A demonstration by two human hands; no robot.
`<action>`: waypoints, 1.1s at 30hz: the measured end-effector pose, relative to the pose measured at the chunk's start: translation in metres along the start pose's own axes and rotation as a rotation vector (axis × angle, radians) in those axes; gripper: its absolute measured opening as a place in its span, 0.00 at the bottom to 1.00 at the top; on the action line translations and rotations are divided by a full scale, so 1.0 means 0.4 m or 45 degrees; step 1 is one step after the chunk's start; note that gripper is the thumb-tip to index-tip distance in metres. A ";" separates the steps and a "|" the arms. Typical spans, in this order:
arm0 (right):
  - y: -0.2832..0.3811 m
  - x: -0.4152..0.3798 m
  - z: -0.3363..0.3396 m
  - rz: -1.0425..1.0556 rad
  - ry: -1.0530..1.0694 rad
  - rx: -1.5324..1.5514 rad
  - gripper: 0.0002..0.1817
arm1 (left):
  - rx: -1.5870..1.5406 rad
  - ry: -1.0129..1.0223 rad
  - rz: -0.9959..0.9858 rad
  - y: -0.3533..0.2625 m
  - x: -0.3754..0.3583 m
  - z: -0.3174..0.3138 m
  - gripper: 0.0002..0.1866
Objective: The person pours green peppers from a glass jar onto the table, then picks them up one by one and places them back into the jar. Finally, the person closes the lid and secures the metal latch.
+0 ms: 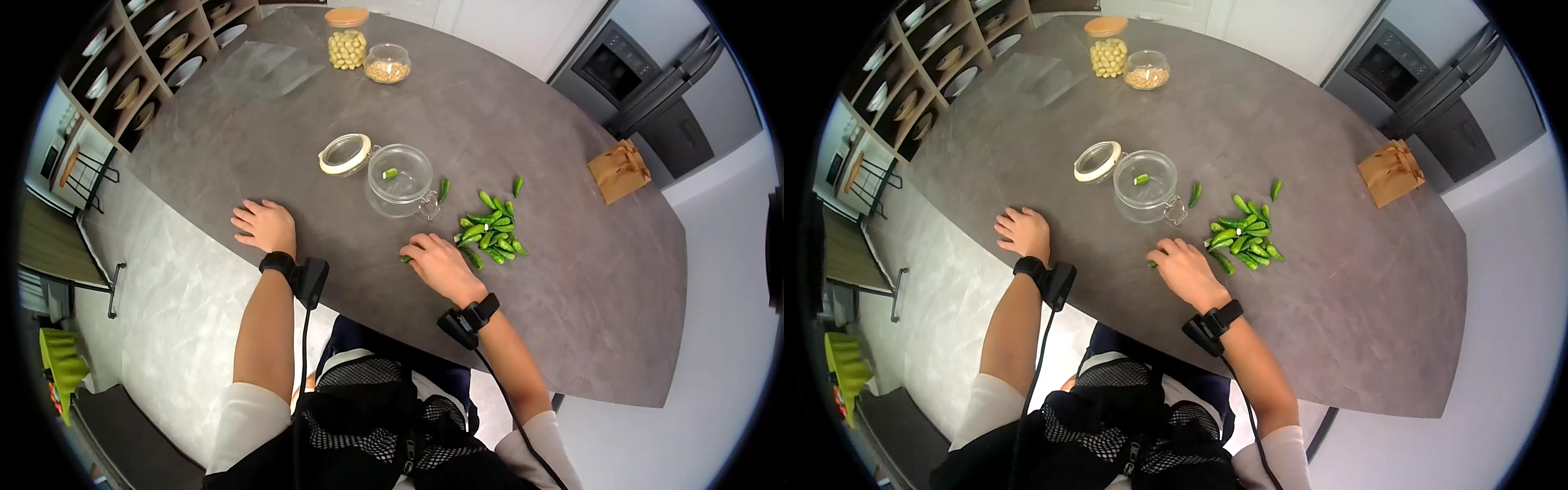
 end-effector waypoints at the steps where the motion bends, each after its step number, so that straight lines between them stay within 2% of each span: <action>1: -0.004 0.000 -0.001 -0.014 0.003 0.013 0.13 | -0.008 -0.005 0.000 -0.002 0.003 -0.003 0.24; 4: -0.012 -0.008 0.017 -0.107 0.062 0.133 0.12 | -0.008 -0.021 -0.009 0.007 0.006 -0.010 0.23; 9: 0.004 0.063 0.214 -0.211 -0.289 0.444 0.11 | 0.007 -0.035 -0.021 -0.004 0.001 0.004 0.23; 11: -0.005 0.110 0.266 -0.230 -0.416 0.378 0.11 | 0.027 -0.057 -0.029 -0.001 0.001 0.002 0.23; 16: -0.069 0.156 0.231 -0.372 -0.381 0.216 0.21 | 0.035 -0.082 -0.037 0.003 0.002 -0.004 0.23; 17: -0.076 0.145 0.234 -0.405 -0.404 0.287 0.22 | 0.014 -0.076 -0.026 0.002 0.004 -0.002 0.23; 20: -0.113 0.062 0.236 -0.506 -0.501 0.473 0.25 | -0.058 -0.055 0.024 0.009 -0.005 0.001 0.23; 25: -0.170 -0.120 0.188 -0.677 -0.392 0.372 0.20 | -0.225 0.018 0.168 0.022 0.017 -0.001 0.23; 28: -0.214 -0.240 0.167 -0.805 -0.414 0.353 0.16 | -0.403 -0.099 0.274 0.044 0.026 -0.019 0.19; 33: -0.281 -0.367 0.130 -1.014 -0.627 0.512 0.11 | -0.645 -0.193 0.072 0.012 -0.043 0.032 0.19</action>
Point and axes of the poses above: each hand's wrist, its own x-axis towards the middle knuckle, its own z-axis out of the back of the hand, y = z × x, the point moved 9 cm from there along x, towards the middle knuckle
